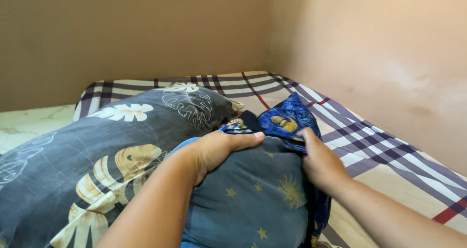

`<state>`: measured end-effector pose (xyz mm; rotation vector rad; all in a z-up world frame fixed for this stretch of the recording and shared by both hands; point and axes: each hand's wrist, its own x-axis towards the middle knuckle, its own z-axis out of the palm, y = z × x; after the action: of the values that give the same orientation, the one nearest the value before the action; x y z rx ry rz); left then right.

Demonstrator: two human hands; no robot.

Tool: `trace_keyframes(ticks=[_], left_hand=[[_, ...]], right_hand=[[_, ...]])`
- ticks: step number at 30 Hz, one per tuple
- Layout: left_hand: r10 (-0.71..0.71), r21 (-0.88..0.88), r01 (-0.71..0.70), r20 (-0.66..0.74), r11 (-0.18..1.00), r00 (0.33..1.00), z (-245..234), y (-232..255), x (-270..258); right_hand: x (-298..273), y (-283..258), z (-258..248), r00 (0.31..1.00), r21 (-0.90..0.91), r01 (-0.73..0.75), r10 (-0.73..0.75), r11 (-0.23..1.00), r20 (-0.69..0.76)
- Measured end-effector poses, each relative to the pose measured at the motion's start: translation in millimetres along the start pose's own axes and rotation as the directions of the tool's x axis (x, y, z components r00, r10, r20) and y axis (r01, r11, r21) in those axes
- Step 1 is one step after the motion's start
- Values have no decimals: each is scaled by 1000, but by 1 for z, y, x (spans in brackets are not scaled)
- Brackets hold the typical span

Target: The person puts a pillow inside a blue patterned pillowcase on a bed and smooths the fabric with their hands.

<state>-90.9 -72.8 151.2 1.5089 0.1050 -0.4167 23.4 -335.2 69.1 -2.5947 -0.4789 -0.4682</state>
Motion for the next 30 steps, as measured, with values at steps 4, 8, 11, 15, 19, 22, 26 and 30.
trace_keyframes(ticks=[4, 8, 11, 15, 19, 22, 26, 30], left_hand=[[81, 78, -87, 78, 993, 994, 21, -2, -7], [66, 284, -67, 12, 956, 998, 40, 2, -9], [148, 268, -162, 73, 950, 986, 35, 4, -8], [153, 528, -150, 38, 836, 987, 37, 9, 5], [250, 633, -317, 196, 706, 948, 57, 3, 13], [136, 685, -142, 63, 714, 989, 57, -3, 3], [261, 568, -330, 203, 754, 944, 59, -13, -4], [147, 735, -206, 145, 646, 978, 66, -15, -13]], right_hand=[[17, 71, -4, 938, -93, -307, 317, 947, 141], [16, 107, 1, 950, -71, -296, 301, 953, 85], [27, 87, -12, 951, -22, -281, 281, 959, 130], [35, 20, -28, 982, 171, 160, -175, 972, 74], [35, -38, -19, 971, -147, 197, -171, 969, 170], [24, -51, -21, 985, -223, -26, 64, 974, 163], [38, -25, -18, 981, -289, -68, 117, 955, 154], [71, 32, -14, 933, -212, -202, 254, 956, 256]])
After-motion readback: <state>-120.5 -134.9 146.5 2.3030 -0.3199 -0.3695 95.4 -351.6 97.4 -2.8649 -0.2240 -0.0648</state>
